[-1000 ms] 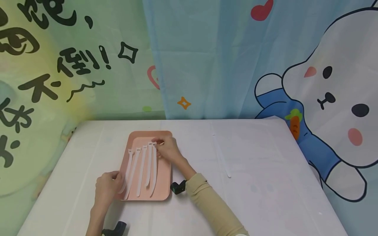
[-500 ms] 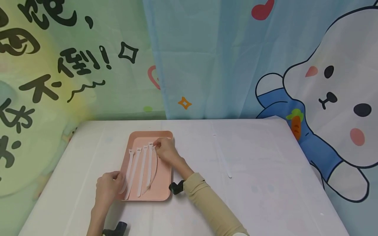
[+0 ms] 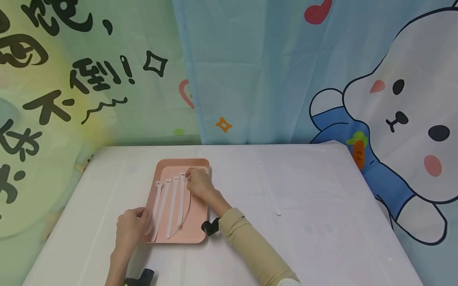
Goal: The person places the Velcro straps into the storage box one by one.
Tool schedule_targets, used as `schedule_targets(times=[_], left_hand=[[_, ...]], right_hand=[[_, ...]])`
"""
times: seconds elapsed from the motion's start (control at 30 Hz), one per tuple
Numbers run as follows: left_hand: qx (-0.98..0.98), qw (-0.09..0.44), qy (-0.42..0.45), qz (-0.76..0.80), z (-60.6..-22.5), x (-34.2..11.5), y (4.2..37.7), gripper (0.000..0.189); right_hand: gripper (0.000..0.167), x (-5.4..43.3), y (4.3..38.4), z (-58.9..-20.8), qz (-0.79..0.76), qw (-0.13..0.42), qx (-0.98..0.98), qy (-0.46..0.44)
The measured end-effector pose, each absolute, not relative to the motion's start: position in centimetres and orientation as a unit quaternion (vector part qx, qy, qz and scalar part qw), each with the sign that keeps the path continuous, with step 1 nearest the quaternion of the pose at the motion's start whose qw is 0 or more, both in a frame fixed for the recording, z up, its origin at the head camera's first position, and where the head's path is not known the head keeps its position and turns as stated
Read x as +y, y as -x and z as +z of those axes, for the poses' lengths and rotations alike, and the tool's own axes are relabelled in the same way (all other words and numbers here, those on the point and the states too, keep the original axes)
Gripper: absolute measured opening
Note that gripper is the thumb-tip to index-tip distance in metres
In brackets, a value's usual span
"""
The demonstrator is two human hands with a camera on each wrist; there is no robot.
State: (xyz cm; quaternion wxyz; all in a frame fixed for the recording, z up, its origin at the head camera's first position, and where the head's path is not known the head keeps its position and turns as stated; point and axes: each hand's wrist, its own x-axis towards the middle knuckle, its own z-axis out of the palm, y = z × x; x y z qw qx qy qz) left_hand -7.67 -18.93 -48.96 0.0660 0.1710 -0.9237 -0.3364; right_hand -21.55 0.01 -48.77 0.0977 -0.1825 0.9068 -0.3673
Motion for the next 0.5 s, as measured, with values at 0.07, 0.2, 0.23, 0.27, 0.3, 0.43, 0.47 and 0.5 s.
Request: schedule_targets(times=[0.07,0.2,0.23,0.27,0.3,0.43,0.47,0.5], left_hand=[[-0.924,0.067,-0.171,-0.336,-48.97,-18.93,7.66,0.025],[-0.924,0.067,-0.172,-0.334,-48.99,-18.92,7.65,0.025],[-0.925,0.067,-0.172,-0.333,-49.0,-18.92,7.65,0.025],[-0.925,0.068,-0.172,-0.333,-49.0,-18.92,7.65,0.025],[-0.925,0.068,-0.171,-0.333,-48.99,-18.92,7.65,0.025],[-0.925,0.067,-0.171,-0.333,-48.89,-18.9,7.66,0.025],[-0.925,0.067,-0.171,-0.333,-48.85,-18.88,7.65,0.025],[-0.925,0.066,-0.171,-0.333,-48.82,-18.88,7.63,0.025]], right_hand=[[0.03,0.11,21.53,-48.8,-0.362,0.098,0.908,0.186],[0.034,0.3,21.59,-48.92,-0.356,0.096,0.909,0.194],[0.034,0.34,21.62,-48.94,-0.354,0.095,0.909,0.197],[0.035,0.38,21.64,-48.97,-0.353,0.095,0.909,0.199],[0.035,0.42,21.66,-48.97,-0.353,0.095,0.909,0.2],[0.035,0.53,21.65,-48.91,-0.345,0.104,0.911,0.201],[0.035,0.56,21.61,-48.86,-0.342,0.108,0.912,0.2],[0.035,0.58,21.57,-48.8,-0.339,0.111,0.913,0.199]])
